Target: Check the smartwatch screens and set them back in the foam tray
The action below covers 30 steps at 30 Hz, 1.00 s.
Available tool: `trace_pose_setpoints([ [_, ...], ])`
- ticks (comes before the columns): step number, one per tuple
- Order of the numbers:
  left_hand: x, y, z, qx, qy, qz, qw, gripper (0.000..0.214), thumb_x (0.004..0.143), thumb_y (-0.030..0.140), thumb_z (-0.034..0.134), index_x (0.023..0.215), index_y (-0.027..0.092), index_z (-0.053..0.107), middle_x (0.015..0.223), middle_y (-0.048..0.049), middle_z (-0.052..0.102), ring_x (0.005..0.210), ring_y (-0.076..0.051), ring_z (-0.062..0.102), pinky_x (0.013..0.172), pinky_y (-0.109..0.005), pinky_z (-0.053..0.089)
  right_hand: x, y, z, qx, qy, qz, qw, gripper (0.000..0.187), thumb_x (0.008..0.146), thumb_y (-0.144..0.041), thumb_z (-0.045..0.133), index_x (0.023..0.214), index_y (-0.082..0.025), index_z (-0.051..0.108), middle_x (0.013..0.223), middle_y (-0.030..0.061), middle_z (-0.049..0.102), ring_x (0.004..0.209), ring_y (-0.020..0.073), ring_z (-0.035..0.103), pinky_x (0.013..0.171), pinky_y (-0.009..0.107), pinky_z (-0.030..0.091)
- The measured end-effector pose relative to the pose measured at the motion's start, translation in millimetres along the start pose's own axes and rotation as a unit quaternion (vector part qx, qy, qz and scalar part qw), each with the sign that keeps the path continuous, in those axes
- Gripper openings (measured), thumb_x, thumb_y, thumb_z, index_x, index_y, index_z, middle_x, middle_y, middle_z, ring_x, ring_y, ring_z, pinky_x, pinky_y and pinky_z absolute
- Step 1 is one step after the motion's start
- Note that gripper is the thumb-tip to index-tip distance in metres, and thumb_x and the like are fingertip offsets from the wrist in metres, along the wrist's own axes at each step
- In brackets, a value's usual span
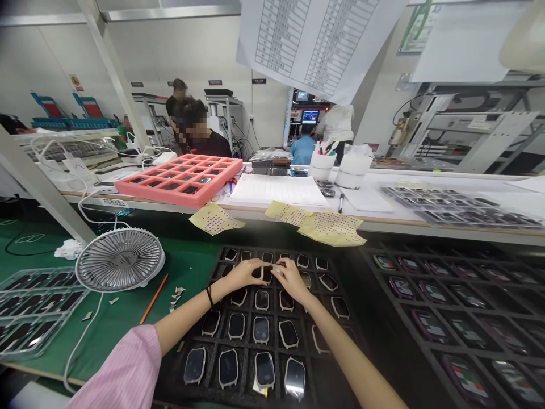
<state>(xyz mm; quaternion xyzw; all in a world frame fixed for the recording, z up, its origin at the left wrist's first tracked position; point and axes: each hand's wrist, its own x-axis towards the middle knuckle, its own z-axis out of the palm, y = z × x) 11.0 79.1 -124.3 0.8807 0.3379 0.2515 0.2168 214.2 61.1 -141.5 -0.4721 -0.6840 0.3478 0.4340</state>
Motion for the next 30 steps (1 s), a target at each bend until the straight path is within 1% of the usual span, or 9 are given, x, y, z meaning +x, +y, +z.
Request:
trace_pose_setpoints([
  [3, -6.8, -7.6, -13.8, 0.03, 0.008, -0.002, 1.0, 0.062, 0.068, 0.032, 0.079, 0.125, 0.019, 0.057, 0.121, -0.012, 0.064, 0.113, -0.027, 0.059, 0.098, -0.036, 0.045, -2.8, 5.6, 0.1, -0.052, 0.006, -0.014, 0.999, 0.031, 0.075, -0.048, 0.064, 0.092, -0.024, 0.075, 0.086, 0.0083, 0.065, 0.09, 0.0276, 0.058, 0.09, 0.043, 0.042],
  [7, -18.9, -17.7, -21.1, 0.082, 0.005, -0.011, 0.997, 0.06, 0.074, 0.027, 0.074, 0.13, 0.02, 0.053, 0.132, -0.0147, 0.056, 0.121, -0.029, 0.053, 0.102, -0.042, 0.043, -2.1, 16.5, -1.8, -0.097, 0.02, -0.007, 0.995, 0.04, 0.083, -0.046, 0.054, 0.108, -0.019, 0.069, 0.068, 0.0041, 0.063, 0.066, 0.0214, 0.06, 0.069, 0.036, 0.049],
  [11, -29.2, -21.2, -19.4, 0.13, -0.006, -0.007, 0.991, 0.049, 0.083, 0.016, 0.063, 0.13, 0.023, 0.052, 0.133, -0.0127, 0.054, 0.122, -0.027, 0.052, 0.101, -0.042, 0.045, -6.5, 23.9, -4.5, -0.144, 0.023, -0.015, 0.989, 0.04, 0.088, -0.047, 0.046, 0.098, -0.016, 0.07, 0.066, 0.0052, 0.064, 0.061, 0.0214, 0.061, 0.062, 0.035, 0.052],
  [15, -31.8, -23.3, -19.1, 0.17, -0.002, -0.01, 0.985, 0.05, 0.086, 0.006, 0.052, 0.133, 0.021, 0.048, 0.135, -0.0132, 0.051, 0.127, -0.025, 0.046, 0.103, -0.042, 0.042, -14.1, 24.9, -6.0, -0.208, 0.025, -0.051, 0.976, 0.036, 0.089, -0.042, 0.044, 0.089, -0.019, 0.072, 0.092, 0.0129, 0.066, 0.091, 0.0299, 0.062, 0.083, 0.048, 0.051],
  [17, -32.3, -25.2, -17.2, 0.184, -0.006, -0.012, 0.983, 0.048, 0.088, 0.01, 0.051, 0.135, 0.021, 0.045, 0.138, -0.0144, 0.049, 0.129, -0.026, 0.044, 0.104, -0.043, 0.042, -17.7, 23.5, -4.7, -0.236, 0.024, -0.066, 0.969, 0.036, 0.09, -0.041, 0.043, 0.092, -0.019, 0.072, 0.111, 0.0167, 0.06, 0.11, 0.034, 0.055, 0.092, 0.053, 0.046],
  [20, -36.0, -27.8, -11.6, 0.195, -0.025, -0.007, 0.98, 0.048, 0.091, 0.027, 0.052, 0.137, 0.021, 0.042, 0.142, -0.0146, 0.045, 0.132, -0.027, 0.041, 0.107, -0.048, 0.036, -23.0, 17.8, -0.2, -0.263, 0.01, -0.078, 0.962, 0.038, 0.092, -0.041, 0.04, 0.108, -0.019, 0.068, 0.128, 0.0174, 0.052, 0.124, 0.0347, 0.046, 0.1, 0.055, 0.041],
  [23, -42.6, -28.3, -5.9, 0.223, -0.05, 0.005, 0.974, 0.052, 0.095, 0.042, 0.042, 0.142, 0.022, 0.034, 0.148, -0.0131, 0.038, 0.139, -0.028, 0.031, 0.112, -0.054, 0.023, -28.3, 9.3, 6.3, -0.303, -0.052, -0.114, 0.945, 0.045, 0.095, -0.043, 0.035, 0.131, -0.022, 0.052, 0.144, 0.0131, 0.042, 0.136, 0.0297, 0.035, 0.11, 0.054, 0.029],
  [25, -46.4, -27.9, -3.7, 0.249, -0.067, 0.006, 0.966, 0.052, 0.098, 0.044, 0.032, 0.144, 0.022, 0.031, 0.15, -0.0118, 0.034, 0.141, -0.027, 0.026, 0.113, -0.054, 0.018, -30.8, 5.1, 10.5, -0.333, -0.114, -0.135, 0.926, 0.051, 0.097, -0.045, 0.032, 0.142, -0.023, 0.038, 0.152, 0.0102, 0.032, 0.141, 0.0256, 0.027, 0.114, 0.053, 0.021],
  [30, -47.4, -28.7, -6.6, 0.254, -0.091, -0.029, 0.963, 0.048, 0.1, 0.038, 0.023, 0.145, 0.024, 0.029, 0.153, -0.0069, 0.029, 0.142, -0.023, 0.023, 0.115, -0.048, 0.018, -27.6, 6.7, 10.2, -0.344, -0.199, -0.12, 0.91, 0.059, 0.096, -0.052, 0.029, 0.148, -0.023, 0.026, 0.155, 0.0093, 0.023, 0.144, 0.0225, 0.017, 0.116, 0.05, 0.017],
])
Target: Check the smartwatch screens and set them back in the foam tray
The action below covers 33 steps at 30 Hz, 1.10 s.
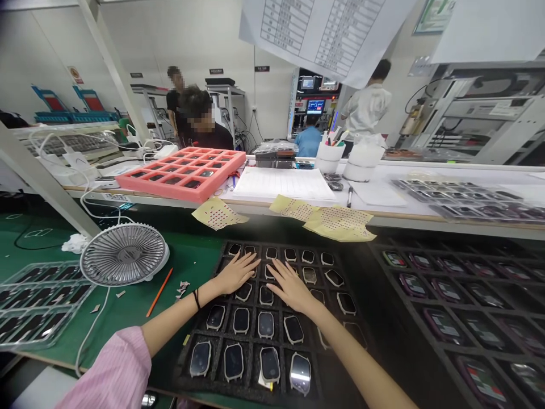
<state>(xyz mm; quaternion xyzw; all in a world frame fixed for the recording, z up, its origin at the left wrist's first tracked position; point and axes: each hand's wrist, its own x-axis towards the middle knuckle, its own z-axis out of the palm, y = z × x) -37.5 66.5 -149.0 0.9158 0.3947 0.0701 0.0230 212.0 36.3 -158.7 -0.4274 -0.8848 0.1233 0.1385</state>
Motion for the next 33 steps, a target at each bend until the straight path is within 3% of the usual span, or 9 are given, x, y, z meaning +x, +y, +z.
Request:
trace_pose_setpoints([
  [4, 2.4, -1.6, -2.7, -0.011, -0.014, -0.017, 1.0, 0.05, 0.099, 0.043, 0.023, 0.145, 0.025, 0.029, 0.154, -0.0049, 0.027, 0.143, -0.02, 0.022, 0.116, -0.043, 0.019, 1.8, 7.8, -5.1, 0.018, -0.039, -0.017, 0.999, 0.059, 0.096, -0.053, 0.027, 0.147, -0.024, 0.027, 0.156, 0.0076, 0.019, 0.144, 0.0207, 0.014, 0.117, 0.047, 0.015],
  [7, 2.7, 2.4, 0.0, -0.006, 0.001, -0.057, 0.998, 0.055, 0.098, 0.046, 0.023, 0.146, 0.019, 0.029, 0.154, -0.0108, 0.026, 0.143, -0.024, 0.021, 0.116, -0.048, 0.015, -0.7, 2.5, -7.7, 0.014, -0.034, -0.016, 0.999, 0.059, 0.095, -0.054, 0.029, 0.147, -0.027, 0.026, 0.157, 0.0055, 0.017, 0.144, 0.0213, 0.011, 0.117, 0.048, 0.013],
  [10, 3.2, 5.7, 4.9, -0.002, 0.02, -0.109, 0.994, 0.06, 0.098, 0.046, 0.021, 0.146, 0.012, 0.028, 0.152, -0.0188, 0.025, 0.142, -0.032, 0.021, 0.112, -0.057, 0.016, -6.3, -14.2, -9.0, 0.027, -0.039, -0.019, 0.999, 0.058, 0.096, -0.052, 0.027, 0.148, -0.027, 0.021, 0.157, 0.0047, 0.015, 0.145, 0.0202, 0.01, 0.118, 0.048, 0.013],
  [14, 5.5, 3.7, 3.6, -0.011, 0.026, -0.131, 0.991, 0.056, 0.099, 0.044, 0.02, 0.146, 0.015, 0.027, 0.153, -0.0166, 0.025, 0.142, -0.031, 0.019, 0.111, -0.059, 0.016, -13.2, -46.5, -12.8, 0.056, -0.052, -0.083, 0.994, 0.057, 0.097, -0.049, 0.029, 0.149, -0.028, 0.016, 0.158, 0.0027, 0.012, 0.145, 0.0198, 0.008, 0.118, 0.048, 0.012],
  [19, -10.1, 2.7, -26.0, -0.041, 0.026, -0.075, 0.996, 0.047, 0.098, 0.037, 0.031, 0.142, 0.023, 0.033, 0.151, -0.0087, 0.032, 0.14, -0.022, 0.028, 0.112, -0.043, 0.028, -17.1, -77.9, -16.5, 0.089, -0.091, -0.156, 0.98, 0.058, 0.096, -0.048, 0.035, 0.148, -0.026, 0.021, 0.157, 0.0046, 0.015, 0.145, 0.0213, 0.01, 0.118, 0.048, 0.009],
  [22, -36.2, 4.9, -48.6, -0.096, 0.062, -0.057, 0.992, 0.032, 0.094, 0.024, 0.039, 0.122, 0.021, 0.053, 0.127, -0.0085, 0.057, 0.117, -0.02, 0.053, 0.099, -0.035, 0.042, -17.8, -81.6, -13.2, 0.096, -0.112, -0.168, 0.975, 0.058, 0.096, -0.048, 0.037, 0.147, -0.025, 0.025, 0.156, 0.0062, 0.019, 0.144, 0.0227, 0.013, 0.118, 0.049, 0.01],
  [24, -55.0, 6.1, -59.4, -0.107, 0.012, -0.062, 0.992, 0.025, 0.088, 0.02, 0.047, 0.109, 0.021, 0.059, 0.108, -0.0059, 0.065, 0.1, -0.02, 0.06, 0.089, -0.033, 0.048, -18.0, -80.9, -10.5, 0.097, -0.112, -0.168, 0.975, 0.057, 0.095, -0.047, 0.038, 0.147, -0.025, 0.027, 0.156, 0.0066, 0.021, 0.144, 0.0233, 0.013, 0.118, 0.05, 0.011],
  [27, -73.7, 7.0, -67.7, -0.101, -0.054, -0.052, 0.992, 0.027, 0.078, 0.015, 0.058, 0.104, 0.021, 0.06, 0.109, -0.0055, 0.064, 0.107, -0.022, 0.057, 0.092, -0.033, 0.047, -19.7, -84.0, -10.1, 0.109, -0.112, -0.17, 0.973, 0.057, 0.095, -0.047, 0.038, 0.147, -0.025, 0.027, 0.156, 0.0064, 0.021, 0.144, 0.0232, 0.012, 0.117, 0.05, 0.011],
  [33, -66.1, 4.2, -64.7, -0.03, -0.126, -0.101, 0.986, 0.044, 0.067, 0.012, 0.065, 0.11, 0.018, 0.056, 0.108, -0.0094, 0.064, 0.101, -0.027, 0.059, 0.086, -0.036, 0.048, -30.1, -109.8, -17.7, 0.159, -0.162, -0.231, 0.946, 0.059, 0.094, -0.05, 0.039, 0.145, -0.023, 0.032, 0.154, 0.0088, 0.027, 0.144, 0.0236, 0.016, 0.118, 0.049, 0.009],
])
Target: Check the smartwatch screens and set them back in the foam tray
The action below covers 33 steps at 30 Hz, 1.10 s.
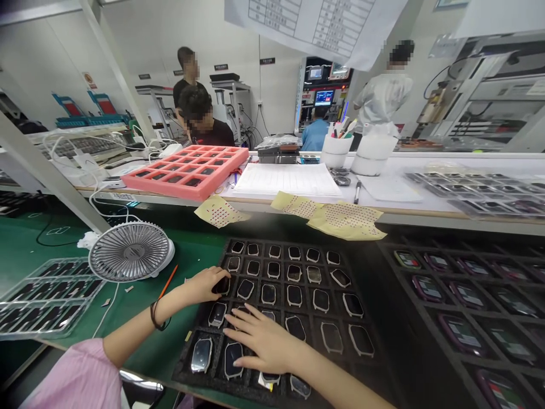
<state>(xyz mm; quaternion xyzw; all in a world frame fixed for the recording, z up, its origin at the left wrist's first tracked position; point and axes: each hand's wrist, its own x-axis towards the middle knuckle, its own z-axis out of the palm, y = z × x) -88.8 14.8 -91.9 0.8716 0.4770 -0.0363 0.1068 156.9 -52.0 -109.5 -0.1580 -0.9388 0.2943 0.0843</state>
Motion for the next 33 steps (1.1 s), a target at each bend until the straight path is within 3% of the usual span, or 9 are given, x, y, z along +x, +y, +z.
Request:
trace_pose_setpoints([
  [4, 6.8, -4.7, -1.0, -0.005, 0.006, 0.019, 1.0, 0.048, 0.061, 0.018, 0.071, 0.106, 0.019, 0.058, 0.105, -0.0083, 0.063, 0.099, -0.029, 0.059, 0.085, -0.036, 0.047, 0.6, -7.7, 2.0, 0.007, -0.016, -0.016, 1.0, 0.058, 0.094, -0.05, 0.039, 0.144, -0.02, 0.036, 0.154, 0.0108, 0.027, 0.144, 0.0241, 0.017, 0.118, 0.047, 0.01],
  [10, 6.9, 5.8, -14.8, -0.158, 0.06, 0.099, 0.981, 0.053, 0.07, 0.017, 0.065, 0.12, 0.023, 0.051, 0.114, -0.0035, 0.055, 0.1, -0.019, 0.059, 0.084, -0.025, 0.047, 0.2, -2.6, 3.9, 0.006, -0.003, -0.027, 1.0, 0.056, 0.094, -0.047, 0.042, 0.143, -0.021, 0.037, 0.153, 0.01, 0.029, 0.143, 0.0237, 0.02, 0.118, 0.047, 0.011],
  [17, 36.7, 30.8, -9.7, -0.028, -0.033, 0.173, 0.984, 0.048, 0.07, 0.011, 0.066, 0.117, 0.02, 0.056, 0.118, -0.0089, 0.061, 0.106, -0.025, 0.06, 0.087, -0.03, 0.047, -1.2, -10.3, 2.1, 0.007, -0.008, -0.022, 1.0, 0.059, 0.094, -0.05, 0.04, 0.145, -0.023, 0.033, 0.154, 0.0119, 0.026, 0.144, 0.0255, 0.017, 0.116, 0.05, 0.009],
  [23, 39.6, 30.7, -16.0, -0.006, -0.004, 0.17, 0.985, 0.047, 0.07, 0.021, 0.07, 0.115, 0.023, 0.06, 0.111, -0.0058, 0.066, 0.101, -0.024, 0.063, 0.083, -0.028, 0.048, -1.3, -13.1, 2.1, 0.007, -0.005, -0.026, 1.0, 0.058, 0.093, -0.051, 0.04, 0.144, -0.023, 0.036, 0.153, 0.0126, 0.027, 0.143, 0.0264, 0.019, 0.115, 0.053, 0.011],
  [27, 45.0, 46.3, -25.8, -0.016, 0.029, 0.146, 0.989, 0.044, 0.073, 0.024, 0.067, 0.117, 0.026, 0.061, 0.108, -0.0038, 0.065, 0.094, -0.022, 0.065, 0.077, -0.026, 0.049, -0.9, -12.5, 1.5, 0.027, -0.006, -0.027, 0.999, 0.057, 0.093, -0.049, 0.042, 0.144, -0.025, 0.036, 0.153, 0.0107, 0.026, 0.143, 0.0258, 0.018, 0.116, 0.052, 0.009],
  [30, 55.4, 66.7, -21.8, -0.001, 0.008, 0.164, 0.986, 0.044, 0.073, 0.026, 0.068, 0.116, 0.026, 0.062, 0.108, -0.0054, 0.064, 0.093, -0.024, 0.065, 0.075, -0.027, 0.05, -0.7, -8.9, 0.3, 0.075, -0.006, -0.013, 0.997, 0.055, 0.092, -0.049, 0.045, 0.142, -0.027, 0.039, 0.153, 0.0084, 0.029, 0.143, 0.024, 0.018, 0.116, 0.05, 0.005],
  [33, 66.8, 84.0, -8.7, 0.009, -0.02, 0.178, 0.984, 0.045, 0.071, 0.025, 0.071, 0.115, 0.021, 0.062, 0.104, -0.0092, 0.066, 0.092, -0.026, 0.065, 0.075, -0.029, 0.05, -1.0, -0.7, -1.5, 0.208, 0.032, -0.002, 0.978, 0.048, 0.093, -0.048, 0.043, 0.136, -0.026, 0.048, 0.144, 0.0073, 0.046, 0.137, 0.0211, 0.035, 0.117, 0.046, 0.011],
])
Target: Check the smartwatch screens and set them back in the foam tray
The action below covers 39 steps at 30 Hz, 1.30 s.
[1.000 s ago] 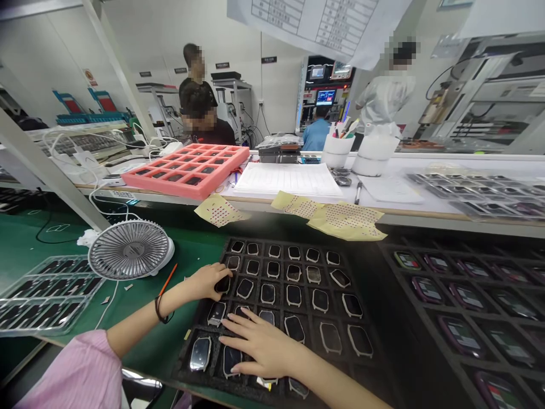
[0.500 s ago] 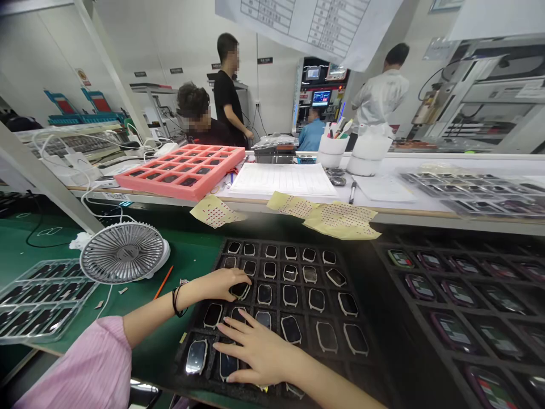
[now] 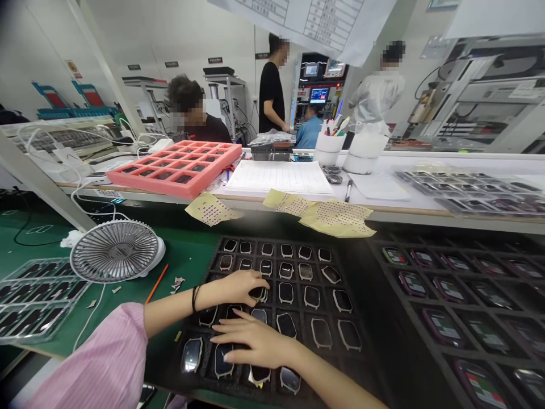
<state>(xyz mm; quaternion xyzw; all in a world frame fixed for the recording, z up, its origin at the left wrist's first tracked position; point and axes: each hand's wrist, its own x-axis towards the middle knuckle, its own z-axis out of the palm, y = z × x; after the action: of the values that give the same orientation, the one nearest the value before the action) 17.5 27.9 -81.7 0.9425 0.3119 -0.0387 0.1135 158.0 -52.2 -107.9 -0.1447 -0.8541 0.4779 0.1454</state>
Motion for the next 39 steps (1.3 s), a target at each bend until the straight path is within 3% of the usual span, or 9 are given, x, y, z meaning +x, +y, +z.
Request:
trace_pose_setpoints([
  [4, 11.6, 4.8, 13.2, 0.001, 0.0, -0.006, 1.0, 0.037, 0.071, 0.02, 0.071, 0.107, 0.015, 0.065, 0.1, -0.0131, 0.066, 0.093, -0.029, 0.064, 0.074, -0.032, 0.05, -0.2, 9.0, -5.4, 0.202, 0.078, -0.011, 0.976, 0.048, 0.096, -0.048, 0.034, 0.126, -0.02, 0.06, 0.122, 0.0085, 0.066, 0.117, 0.0211, 0.059, 0.113, 0.046, 0.023],
  [7, 12.0, 2.2, 11.3, -0.005, 0.002, -0.003, 1.0, 0.034, 0.069, 0.02, 0.072, 0.103, 0.015, 0.066, 0.097, -0.0122, 0.068, 0.09, -0.028, 0.065, 0.073, -0.031, 0.05, 0.1, 11.8, -5.4, 0.239, 0.081, -0.014, 0.968, 0.044, 0.095, -0.046, 0.04, 0.121, -0.018, 0.064, 0.115, 0.0085, 0.07, 0.111, 0.0224, 0.063, 0.113, 0.047, 0.023],
  [14, 30.5, 14.0, -14.3, -0.033, 0.04, -0.003, 0.999, 0.037, 0.072, 0.024, 0.071, 0.108, 0.016, 0.065, 0.1, -0.0099, 0.069, 0.089, -0.024, 0.066, 0.074, -0.028, 0.05, 0.5, 12.1, -4.2, 0.21, 0.062, -0.016, 0.976, 0.041, 0.094, -0.044, 0.043, 0.123, -0.021, 0.062, 0.113, 0.0051, 0.071, 0.111, 0.0211, 0.063, 0.113, 0.045, 0.025],
  [18, 57.5, 37.7, -10.0, -0.033, 0.015, 0.024, 0.999, 0.037, 0.07, 0.021, 0.073, 0.106, 0.015, 0.066, 0.097, -0.0111, 0.07, 0.09, -0.025, 0.067, 0.076, -0.03, 0.052, 0.4, 11.3, -2.9, 0.184, 0.075, -0.018, 0.98, 0.043, 0.094, -0.046, 0.044, 0.121, -0.02, 0.063, 0.109, 0.006, 0.072, 0.108, 0.0212, 0.065, 0.111, 0.044, 0.029],
  [25, 77.7, 54.2, 5.8, -0.032, -0.009, 0.002, 0.999, 0.025, 0.064, 0.007, 0.071, 0.089, 0.006, 0.069, 0.083, -0.0182, 0.071, 0.083, -0.031, 0.068, 0.069, -0.036, 0.054, -4.9, 20.8, 10.7, 0.057, 0.225, -0.011, 0.973, 0.044, 0.093, -0.046, 0.042, 0.101, -0.014, 0.072, 0.082, 0.0094, 0.076, 0.075, 0.0206, 0.072, 0.074, 0.032, 0.055],
  [29, 74.7, 43.3, 6.1, -0.078, 0.013, -0.001, 0.997, 0.031, 0.065, 0.01, 0.071, 0.096, 0.012, 0.068, 0.09, -0.0128, 0.073, 0.084, -0.026, 0.069, 0.072, -0.032, 0.054, -15.4, 21.9, 9.4, -0.077, 0.343, -0.063, 0.934, 0.041, 0.095, -0.035, 0.037, 0.093, -0.017, 0.073, 0.07, 0.0071, 0.072, 0.062, 0.0186, 0.067, 0.063, 0.03, 0.052],
  [33, 61.0, 22.6, 0.5, -0.125, 0.054, -0.012, 0.991, 0.03, 0.07, 0.015, 0.071, 0.1, 0.016, 0.068, 0.098, -0.0063, 0.074, 0.089, -0.02, 0.069, 0.079, -0.026, 0.051, -27.7, 20.6, -11.1, -0.12, 0.491, -0.075, 0.86, 0.036, 0.094, -0.029, 0.038, 0.089, -0.02, 0.072, 0.064, 0.0039, 0.064, 0.06, 0.0175, 0.06, 0.06, 0.031, 0.047],
  [37, 26.6, 10.3, -12.8, -0.165, 0.16, -0.066, 0.971, 0.043, 0.066, 0.024, 0.076, 0.107, 0.015, 0.064, 0.105, -0.0079, 0.071, 0.097, -0.024, 0.066, 0.085, -0.031, 0.049, -23.6, 29.6, -35.7, 0.009, 0.647, 0.075, 0.759, 0.025, 0.087, -0.038, 0.053, 0.102, -0.021, 0.063, 0.096, 0.0069, 0.061, 0.086, 0.0209, 0.058, 0.075, 0.036, 0.047],
  [39, 4.5, 11.3, -18.0, -0.177, 0.22, -0.083, 0.956, 0.045, 0.067, 0.02, 0.075, 0.109, 0.015, 0.061, 0.11, -0.0086, 0.068, 0.102, -0.024, 0.064, 0.089, -0.032, 0.048, -12.6, 34.7, -38.1, 0.164, 0.6, 0.128, 0.773, 0.039, 0.081, -0.047, 0.059, 0.111, -0.022, 0.056, 0.095, 0.0056, 0.059, 0.082, 0.0208, 0.059, 0.07, 0.036, 0.05],
])
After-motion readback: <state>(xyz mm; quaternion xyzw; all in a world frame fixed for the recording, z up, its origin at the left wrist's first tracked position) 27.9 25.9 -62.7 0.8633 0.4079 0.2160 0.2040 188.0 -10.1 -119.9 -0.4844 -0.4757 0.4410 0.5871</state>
